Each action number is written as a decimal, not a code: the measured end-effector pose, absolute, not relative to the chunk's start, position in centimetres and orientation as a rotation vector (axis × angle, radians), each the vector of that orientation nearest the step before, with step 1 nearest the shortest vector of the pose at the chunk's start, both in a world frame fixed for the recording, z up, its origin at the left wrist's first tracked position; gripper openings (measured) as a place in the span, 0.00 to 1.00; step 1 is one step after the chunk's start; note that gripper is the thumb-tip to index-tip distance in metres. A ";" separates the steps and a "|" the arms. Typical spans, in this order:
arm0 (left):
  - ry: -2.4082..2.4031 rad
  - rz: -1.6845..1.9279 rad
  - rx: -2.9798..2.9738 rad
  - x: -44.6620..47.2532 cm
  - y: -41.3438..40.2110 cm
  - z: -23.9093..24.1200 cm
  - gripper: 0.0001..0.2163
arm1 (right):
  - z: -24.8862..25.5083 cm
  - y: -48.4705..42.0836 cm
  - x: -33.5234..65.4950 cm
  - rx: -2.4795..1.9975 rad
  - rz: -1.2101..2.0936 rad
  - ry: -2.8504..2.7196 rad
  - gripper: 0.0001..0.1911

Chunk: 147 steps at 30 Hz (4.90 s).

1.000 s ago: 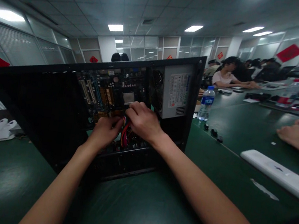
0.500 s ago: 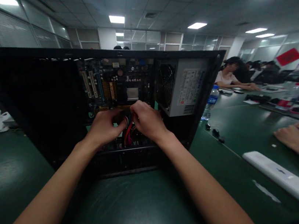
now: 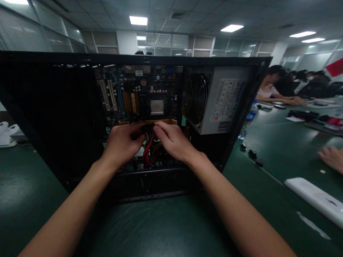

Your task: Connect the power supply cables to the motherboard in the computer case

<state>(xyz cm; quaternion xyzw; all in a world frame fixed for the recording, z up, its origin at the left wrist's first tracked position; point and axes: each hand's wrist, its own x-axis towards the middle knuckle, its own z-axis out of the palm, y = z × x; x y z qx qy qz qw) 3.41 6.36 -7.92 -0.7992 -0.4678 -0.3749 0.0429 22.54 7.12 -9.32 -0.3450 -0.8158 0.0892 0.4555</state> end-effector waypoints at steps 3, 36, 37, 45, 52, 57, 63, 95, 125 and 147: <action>-1.431 -1.123 -2.458 3.4 6.3 -7.8 0.16 | -9.4 7.0 22.6 -0.800 0.074 -2.059 0.17; -1.338 -1.442 -2.845 4.0 5.9 -8.0 0.24 | -9.2 7.7 22.4 -0.838 0.796 -1.768 0.15; -1.325 -1.482 -2.871 4.0 5.9 -8.1 0.24 | -9.1 7.6 22.4 -0.830 0.813 -1.766 0.15; -1.396 -1.987 -3.218 4.0 6.3 -8.6 0.22 | -8.8 7.3 22.2 -0.780 0.926 -1.768 0.15; -1.699 -2.256 -2.999 3.9 6.2 -8.4 0.14 | -8.9 7.4 22.3 -0.793 0.866 -1.723 0.15; -1.896 -2.324 -3.092 3.3 5.9 -8.1 0.14 | -9.1 7.3 22.2 -0.791 0.860 -1.742 0.15; -1.787 -2.585 -3.196 3.6 5.4 -8.0 0.16 | -8.8 6.9 22.3 -0.762 0.765 -1.757 0.17; -1.790 -1.609 -2.859 4.0 5.2 -8.2 0.09 | -9.8 6.0 21.8 -0.699 -0.191 -2.129 0.14; -1.671 -1.694 -2.802 4.0 5.8 -9.1 0.02 | -8.7 6.6 22.0 -0.823 0.733 -1.822 0.17; -1.841 -2.093 -3.195 3.4 5.2 -8.8 0.10 | -8.7 6.7 22.4 -0.728 0.928 -1.775 0.18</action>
